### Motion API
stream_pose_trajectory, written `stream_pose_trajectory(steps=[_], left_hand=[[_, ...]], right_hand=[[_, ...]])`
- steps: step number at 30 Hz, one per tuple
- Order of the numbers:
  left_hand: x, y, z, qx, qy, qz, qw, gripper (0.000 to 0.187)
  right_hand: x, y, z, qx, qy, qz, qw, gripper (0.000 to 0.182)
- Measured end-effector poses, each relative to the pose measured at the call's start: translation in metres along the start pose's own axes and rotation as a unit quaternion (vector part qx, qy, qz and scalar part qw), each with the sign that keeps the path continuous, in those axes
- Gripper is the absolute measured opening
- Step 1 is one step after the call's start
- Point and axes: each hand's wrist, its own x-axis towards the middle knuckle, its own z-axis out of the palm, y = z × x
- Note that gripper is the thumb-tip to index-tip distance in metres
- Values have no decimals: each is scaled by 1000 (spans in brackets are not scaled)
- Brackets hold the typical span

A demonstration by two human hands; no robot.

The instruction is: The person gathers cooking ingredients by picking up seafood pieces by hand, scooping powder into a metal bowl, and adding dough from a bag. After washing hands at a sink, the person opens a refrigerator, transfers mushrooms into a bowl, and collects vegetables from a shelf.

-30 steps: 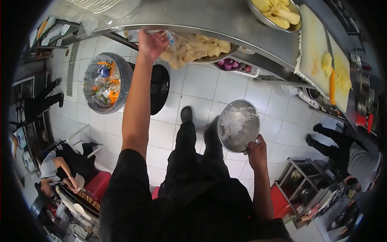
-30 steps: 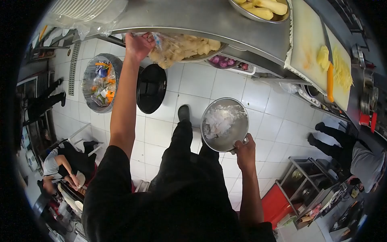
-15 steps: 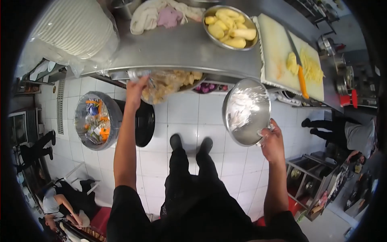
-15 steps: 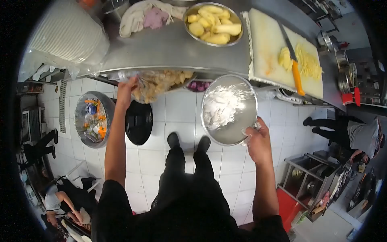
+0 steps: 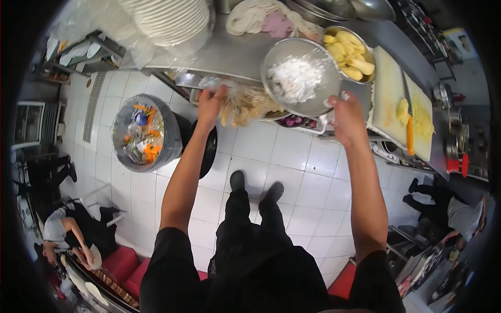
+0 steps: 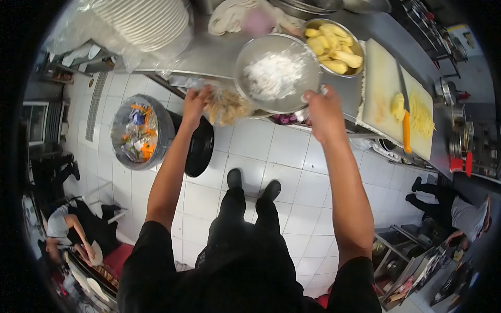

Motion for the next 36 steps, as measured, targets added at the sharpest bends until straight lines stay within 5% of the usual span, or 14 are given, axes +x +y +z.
stream_pose_trajectory(steps=[6, 10, 13, 15, 19, 21, 23, 26, 29, 31, 33, 35, 36], left_hand=[[-7, -1, 23, 217, 89, 103, 967, 63], [11, -17, 37, 279, 71, 137, 948, 41], [14, -12, 38, 264, 71, 68, 959, 33], [16, -16, 32, 220, 62, 82, 970, 36], [0, -2, 16, 165, 27, 100, 981, 35], [-2, 6, 10, 203, -8, 100, 974, 35], [-2, 14, 5, 290, -58, 87, 951, 36], [4, 15, 7, 356, -20, 121, 926, 34], [5, 20, 11, 343, 69, 200, 915, 23], [5, 23, 20, 302, 75, 150, 939, 23], [8, 28, 31, 151, 56, 90, 983, 23], [15, 32, 44, -113, 8, 11, 993, 23], [20, 32, 52, -232, -12, 24, 972, 24]], right_hand=[[26, -2, 11, 76, 7, -24, 997, 34], [15, -6, 30, 134, 101, -48, 985, 21], [-7, 23, 19, 82, 22, -58, 995, 18], [-18, 60, 31, -44, -56, -18, 997, 19], [22, 105, 94, -350, -61, -311, 881, 28], [51, 107, 123, -436, -90, -351, 824, 34], [71, 109, 146, -510, -147, -309, 789, 38], [115, 141, 155, -584, -86, -293, 753, 36], [125, 157, 135, -322, -46, -250, 912, 32], [129, 156, 123, -125, -14, -215, 968, 29], [127, 150, 115, 114, -24, -129, 985, 27], [108, 131, 107, 378, -72, 13, 923, 28], [108, 130, 105, 432, -96, 11, 897, 28]])
